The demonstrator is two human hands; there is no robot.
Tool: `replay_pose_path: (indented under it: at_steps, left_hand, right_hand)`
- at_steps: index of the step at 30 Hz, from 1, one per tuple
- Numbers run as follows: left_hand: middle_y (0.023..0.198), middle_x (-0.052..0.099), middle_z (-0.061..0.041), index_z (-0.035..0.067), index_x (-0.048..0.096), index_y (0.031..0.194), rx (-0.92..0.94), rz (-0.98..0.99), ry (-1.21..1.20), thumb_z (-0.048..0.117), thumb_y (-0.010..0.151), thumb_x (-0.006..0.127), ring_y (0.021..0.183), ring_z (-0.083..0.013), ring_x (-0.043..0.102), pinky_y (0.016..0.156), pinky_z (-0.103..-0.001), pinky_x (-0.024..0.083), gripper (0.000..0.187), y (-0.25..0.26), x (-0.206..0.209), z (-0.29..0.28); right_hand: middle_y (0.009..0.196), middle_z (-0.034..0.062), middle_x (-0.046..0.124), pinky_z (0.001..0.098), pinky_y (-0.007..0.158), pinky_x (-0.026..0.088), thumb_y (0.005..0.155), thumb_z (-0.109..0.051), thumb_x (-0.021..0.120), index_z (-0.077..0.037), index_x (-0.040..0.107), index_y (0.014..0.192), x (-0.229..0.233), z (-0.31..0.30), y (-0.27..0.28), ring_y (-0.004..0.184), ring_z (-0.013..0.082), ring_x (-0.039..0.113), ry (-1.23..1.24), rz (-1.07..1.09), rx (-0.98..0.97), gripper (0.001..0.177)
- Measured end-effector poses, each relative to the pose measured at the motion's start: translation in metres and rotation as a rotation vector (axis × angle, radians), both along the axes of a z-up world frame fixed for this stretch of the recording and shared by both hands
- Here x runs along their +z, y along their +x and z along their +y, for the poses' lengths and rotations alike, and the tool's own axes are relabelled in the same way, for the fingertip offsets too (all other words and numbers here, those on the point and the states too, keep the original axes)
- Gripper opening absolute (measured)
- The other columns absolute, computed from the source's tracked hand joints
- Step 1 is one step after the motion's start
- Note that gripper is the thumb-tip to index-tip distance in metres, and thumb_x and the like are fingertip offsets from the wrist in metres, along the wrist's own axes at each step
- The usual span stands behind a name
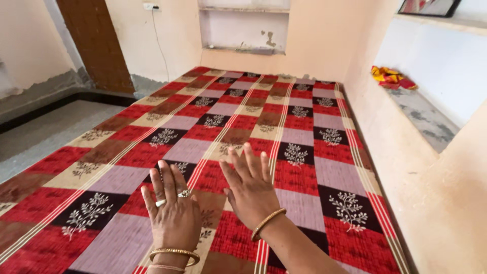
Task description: The person smooths a patterned bedsheet on a wooden bed, tucks the edges, and then places two colorful pillows at the head of the bed. The person adjusts the sheet and pillows to create a neat appearance.
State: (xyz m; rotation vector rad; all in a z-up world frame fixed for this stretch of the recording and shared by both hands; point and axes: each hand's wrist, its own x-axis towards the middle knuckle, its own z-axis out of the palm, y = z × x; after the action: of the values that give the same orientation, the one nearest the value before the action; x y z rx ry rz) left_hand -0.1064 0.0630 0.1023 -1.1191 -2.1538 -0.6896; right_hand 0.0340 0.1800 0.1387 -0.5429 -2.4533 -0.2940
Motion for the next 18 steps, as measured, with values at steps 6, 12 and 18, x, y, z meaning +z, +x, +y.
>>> replay_pose_path:
  at_steps: [6, 12, 18]
  left_hand:
    - [0.165, 0.015, -0.022, -0.003, 0.019, 0.154, -0.127, 0.014, 0.013, 0.028, 0.082, 0.053, 0.154, -0.0364, 0.011, 0.121, -0.057, 0.008, 0.085, 0.004, 0.001, 0.014]
    - [0.166, 0.013, -0.021, -0.002, 0.017, 0.158, -0.138, 0.031, -0.131, 0.030, 0.083, 0.051, 0.152, -0.0364, 0.010, 0.120, -0.055, 0.007, 0.088, 0.021, 0.006, 0.038]
    - [0.171, 0.009, -0.019, 0.001, 0.014, 0.161, -0.136, 0.064, -0.344, 0.033, 0.088, 0.051, 0.157, -0.0364, 0.007, 0.120, -0.054, 0.004, 0.087, 0.037, 0.016, 0.052]
  right_hand:
    - [0.165, 0.0162, 0.024, 0.0591, 0.123, 0.003, 0.097, -0.029, 0.056, -0.006, 0.038, 0.154, 0.000, 0.016, 0.003, 0.155, 0.0377, 0.011, 0.018, 0.064, -0.012, 0.064]
    - [0.166, 0.0160, 0.019, 0.0611, 0.120, -0.001, 0.098, -0.026, 0.053, -0.006, 0.034, 0.154, -0.006, 0.031, 0.020, 0.154, 0.0372, 0.006, -0.001, 0.059, -0.046, 0.063]
    - [0.167, 0.0145, 0.014, 0.0597, 0.118, -0.005, 0.094, -0.020, 0.051, -0.009, 0.026, 0.159, -0.010, 0.041, 0.045, 0.153, 0.0359, -0.001, -0.038, -0.062, -0.235, 0.070]
